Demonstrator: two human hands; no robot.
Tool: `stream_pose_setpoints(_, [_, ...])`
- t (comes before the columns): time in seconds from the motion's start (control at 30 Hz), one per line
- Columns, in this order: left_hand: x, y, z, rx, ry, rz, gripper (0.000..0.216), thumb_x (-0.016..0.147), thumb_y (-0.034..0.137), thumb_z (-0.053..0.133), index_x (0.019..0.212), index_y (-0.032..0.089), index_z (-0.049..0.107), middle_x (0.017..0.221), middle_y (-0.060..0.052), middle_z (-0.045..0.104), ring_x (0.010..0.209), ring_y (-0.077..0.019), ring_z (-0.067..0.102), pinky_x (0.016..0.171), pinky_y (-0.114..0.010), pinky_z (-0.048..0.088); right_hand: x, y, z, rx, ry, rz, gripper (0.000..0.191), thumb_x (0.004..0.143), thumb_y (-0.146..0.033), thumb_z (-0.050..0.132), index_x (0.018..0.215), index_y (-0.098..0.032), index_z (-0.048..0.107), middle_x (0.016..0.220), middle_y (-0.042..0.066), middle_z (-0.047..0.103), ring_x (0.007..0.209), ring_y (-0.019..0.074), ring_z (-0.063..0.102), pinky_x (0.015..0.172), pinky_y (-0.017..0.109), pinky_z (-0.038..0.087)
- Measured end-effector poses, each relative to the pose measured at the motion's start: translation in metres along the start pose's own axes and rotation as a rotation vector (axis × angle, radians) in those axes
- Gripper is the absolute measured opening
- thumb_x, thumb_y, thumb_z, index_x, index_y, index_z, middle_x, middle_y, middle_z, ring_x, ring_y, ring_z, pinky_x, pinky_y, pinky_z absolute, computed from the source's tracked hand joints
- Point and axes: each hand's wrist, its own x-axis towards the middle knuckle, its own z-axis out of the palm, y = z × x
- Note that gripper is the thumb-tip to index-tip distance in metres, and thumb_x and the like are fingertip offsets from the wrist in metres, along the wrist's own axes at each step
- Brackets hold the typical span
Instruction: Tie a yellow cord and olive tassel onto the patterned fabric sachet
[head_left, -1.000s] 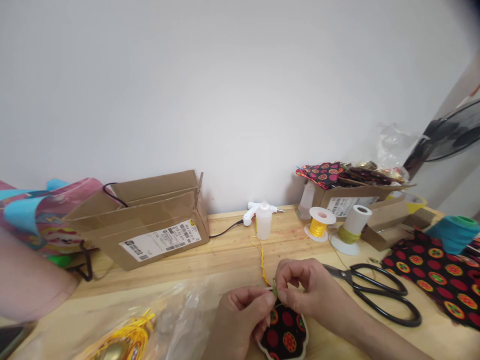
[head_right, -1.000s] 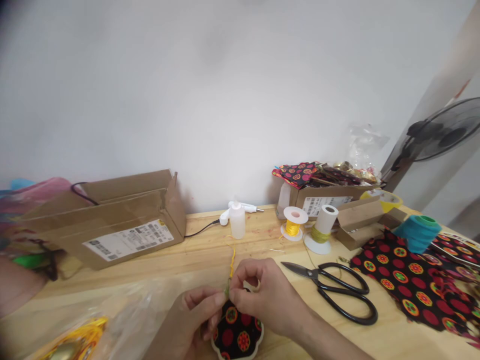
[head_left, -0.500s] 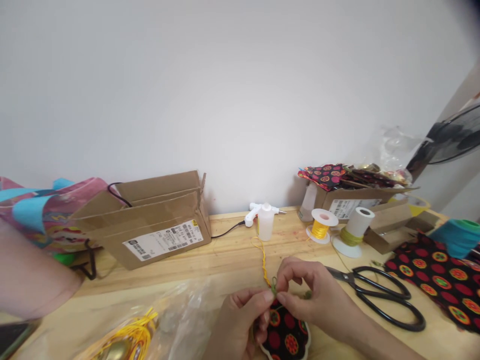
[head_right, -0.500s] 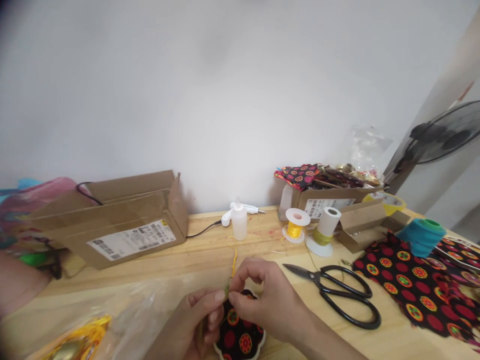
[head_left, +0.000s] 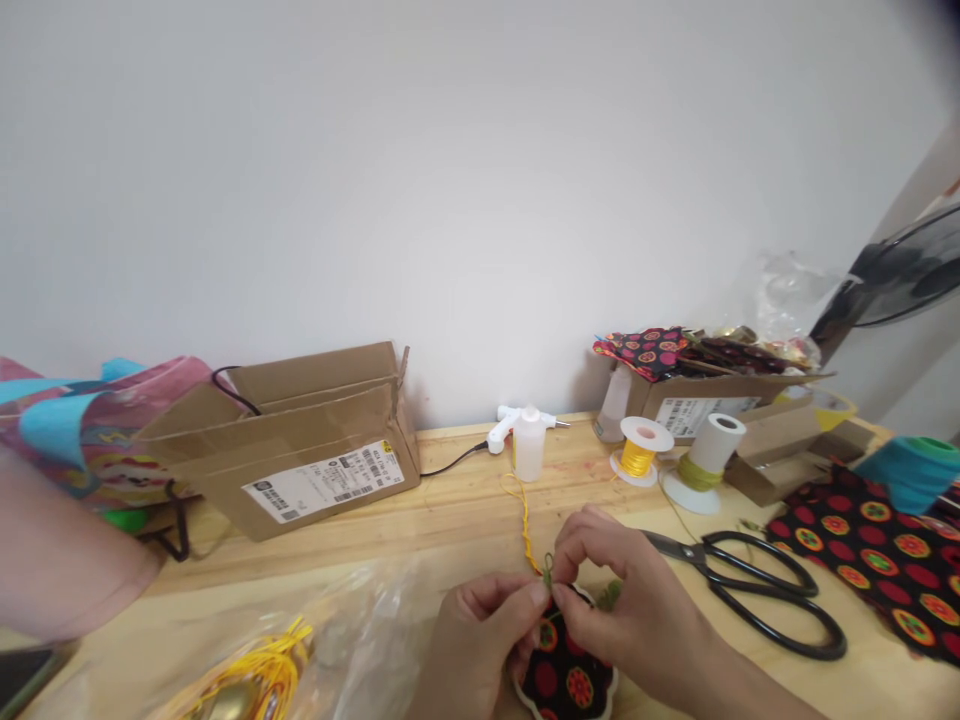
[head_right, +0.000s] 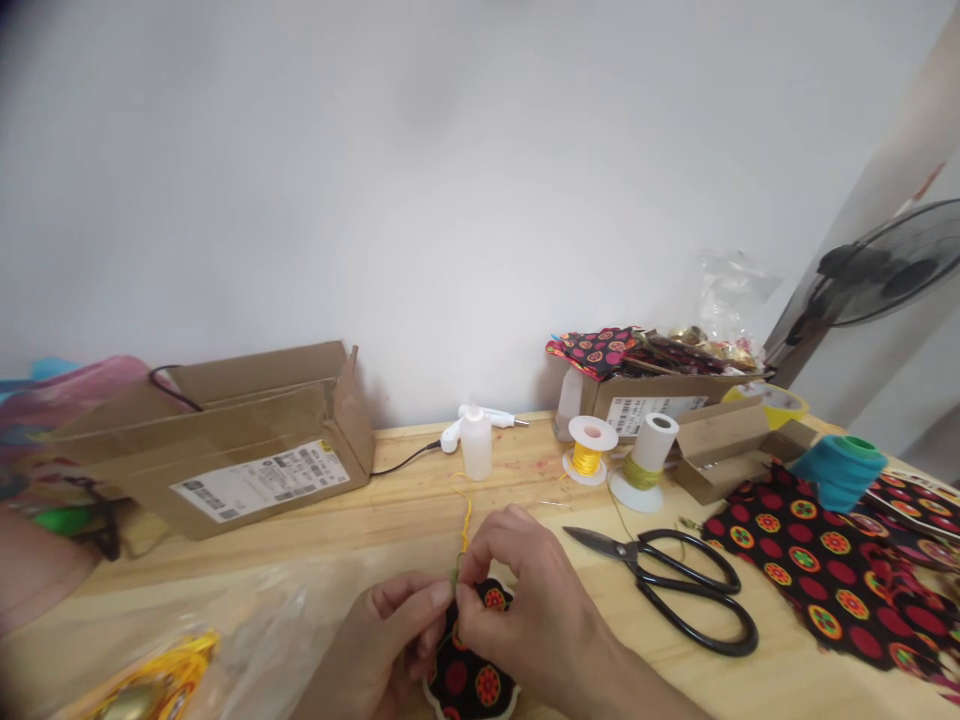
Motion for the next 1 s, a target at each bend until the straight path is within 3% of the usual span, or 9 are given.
stream_pose_setpoints(0.27, [-0.001, -0.002, -0.001, -0.016, -0.053, -0.012, 0.029, 0.056, 0.029, 0.069, 0.039, 0.013, 0.052, 0.035, 0.005, 0.042, 0.035, -0.0041, 0.029, 0.038, -0.019, 0.019, 0.003, 0.001, -0.007, 0.036, -0.122, -0.091, 0.018, 0.057, 0.002, 0.048, 0.059, -0.016, 0.050, 0.061, -0.002, 0.052, 0.063, 0.0111, 0.049, 0.057, 0.021, 0.038])
stream_pose_setpoints(0.53, [0.000, -0.003, 0.000, -0.022, -0.068, -0.040, 0.031, 0.056, 0.029, 0.067, 0.036, 0.014, 0.049, 0.033, 0.004, 0.041, 0.033, -0.0047, 0.029, 0.037, -0.020, 0.018, 0.006, 0.002, -0.014, 0.075, -0.136, -0.222, 0.018, 0.055, 0.003, 0.051, 0.059, -0.014, 0.055, 0.064, 0.001, 0.054, 0.062, 0.0108, 0.049, 0.056, 0.021, 0.038])
stream_pose_setpoints(0.8, [-0.003, -0.004, 0.001, -0.069, -0.115, -0.083, 0.032, 0.055, 0.030, 0.068, 0.034, 0.014, 0.048, 0.032, 0.004, 0.041, 0.031, -0.0041, 0.030, 0.037, -0.019, 0.018, 0.007, 0.004, -0.019, 0.163, -0.233, -0.200, 0.019, 0.053, 0.005, 0.053, 0.057, -0.013, 0.057, 0.063, 0.001, 0.055, 0.061, 0.0096, 0.050, 0.056, 0.019, 0.039])
stream_pose_setpoints(1.0, [-0.002, 0.001, 0.001, -0.075, -0.111, -0.087, 0.032, 0.055, 0.030, 0.068, 0.035, 0.014, 0.048, 0.033, 0.005, 0.039, 0.032, -0.0040, 0.029, 0.036, -0.019, 0.018, 0.008, 0.007, -0.018, 0.176, -0.224, -0.155, 0.015, 0.059, 0.001, 0.055, 0.061, -0.014, 0.057, 0.066, 0.000, 0.054, 0.063, 0.0095, 0.050, 0.057, 0.020, 0.038])
